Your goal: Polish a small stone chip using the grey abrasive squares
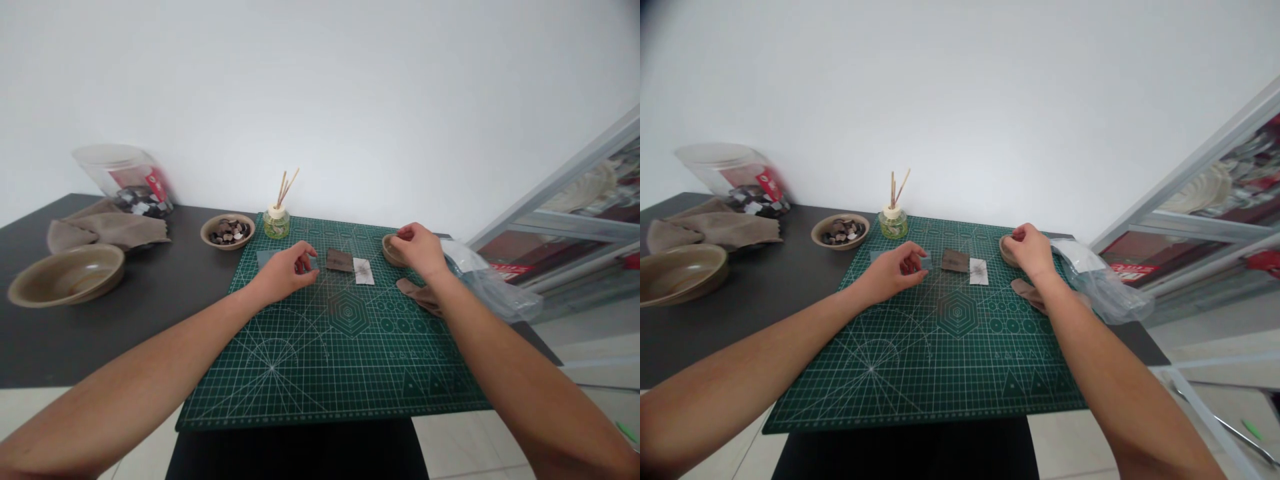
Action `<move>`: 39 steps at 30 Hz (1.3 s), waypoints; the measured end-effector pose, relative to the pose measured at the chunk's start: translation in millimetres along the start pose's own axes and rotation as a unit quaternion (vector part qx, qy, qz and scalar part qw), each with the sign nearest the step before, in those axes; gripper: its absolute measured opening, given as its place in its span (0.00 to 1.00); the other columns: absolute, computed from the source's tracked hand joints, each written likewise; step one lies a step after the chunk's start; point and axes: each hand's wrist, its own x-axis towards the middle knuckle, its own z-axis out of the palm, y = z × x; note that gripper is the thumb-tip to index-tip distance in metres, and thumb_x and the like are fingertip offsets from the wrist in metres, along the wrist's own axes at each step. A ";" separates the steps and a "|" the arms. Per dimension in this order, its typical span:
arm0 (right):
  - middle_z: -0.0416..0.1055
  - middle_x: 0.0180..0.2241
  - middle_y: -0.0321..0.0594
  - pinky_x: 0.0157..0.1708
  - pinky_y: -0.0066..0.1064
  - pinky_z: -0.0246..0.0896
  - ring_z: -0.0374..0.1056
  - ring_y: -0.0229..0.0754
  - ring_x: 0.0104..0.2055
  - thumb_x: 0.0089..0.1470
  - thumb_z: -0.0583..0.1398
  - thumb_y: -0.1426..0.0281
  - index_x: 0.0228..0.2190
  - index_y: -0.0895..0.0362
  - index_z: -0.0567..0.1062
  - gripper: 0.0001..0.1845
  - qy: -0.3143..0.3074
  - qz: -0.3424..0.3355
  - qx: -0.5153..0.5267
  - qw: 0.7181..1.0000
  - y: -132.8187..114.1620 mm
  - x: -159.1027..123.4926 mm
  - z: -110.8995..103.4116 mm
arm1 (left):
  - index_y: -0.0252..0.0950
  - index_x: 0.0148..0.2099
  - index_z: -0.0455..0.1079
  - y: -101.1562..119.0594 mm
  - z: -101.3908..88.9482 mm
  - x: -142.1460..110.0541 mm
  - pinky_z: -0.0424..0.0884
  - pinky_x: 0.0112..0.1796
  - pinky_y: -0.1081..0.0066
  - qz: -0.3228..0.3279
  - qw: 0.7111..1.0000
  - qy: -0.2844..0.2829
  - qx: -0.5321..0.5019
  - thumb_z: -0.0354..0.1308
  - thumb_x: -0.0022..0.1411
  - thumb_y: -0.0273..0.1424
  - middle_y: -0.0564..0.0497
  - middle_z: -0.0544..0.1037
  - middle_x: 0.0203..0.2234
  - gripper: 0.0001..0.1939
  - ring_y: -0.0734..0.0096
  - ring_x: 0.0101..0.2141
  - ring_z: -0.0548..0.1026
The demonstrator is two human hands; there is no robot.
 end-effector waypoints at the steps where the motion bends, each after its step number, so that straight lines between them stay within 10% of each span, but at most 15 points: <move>1: 0.82 0.42 0.48 0.44 0.37 0.67 0.76 0.50 0.43 0.54 0.63 0.65 0.40 0.55 0.78 0.12 -0.009 0.003 -0.023 1.000 4.6 2.5 0.3 | 0.40 0.48 0.68 -0.6 -0.1 0.1 0.68 0.33 0.69 0.001 1.000 0.002 0.000 0.63 0.61 0.35 0.55 0.77 0.30 0.14 0.71 0.28 0.72; 25: 0.84 0.34 0.43 0.35 0.33 0.62 0.76 0.47 0.35 0.53 0.64 0.67 0.32 0.54 0.87 0.10 -0.194 -0.060 -0.230 0.952 24.9 34.5 12.3 | 0.39 0.45 0.71 -3.5 0.3 1.5 0.66 0.32 0.69 0.002 1.000 0.002 0.012 0.61 0.63 0.35 0.54 0.76 0.30 0.09 0.72 0.28 0.71; 39: 0.82 0.32 0.47 0.34 0.37 0.64 0.76 0.49 0.34 0.51 0.66 0.65 0.35 0.56 0.87 0.12 -0.158 -0.040 -0.237 0.958 5.9 33.6 -4.7 | 0.38 0.39 0.72 -5.0 0.9 2.4 0.64 0.32 0.68 0.020 0.999 0.004 0.039 0.58 0.63 0.29 0.54 0.73 0.27 0.03 0.70 0.29 0.70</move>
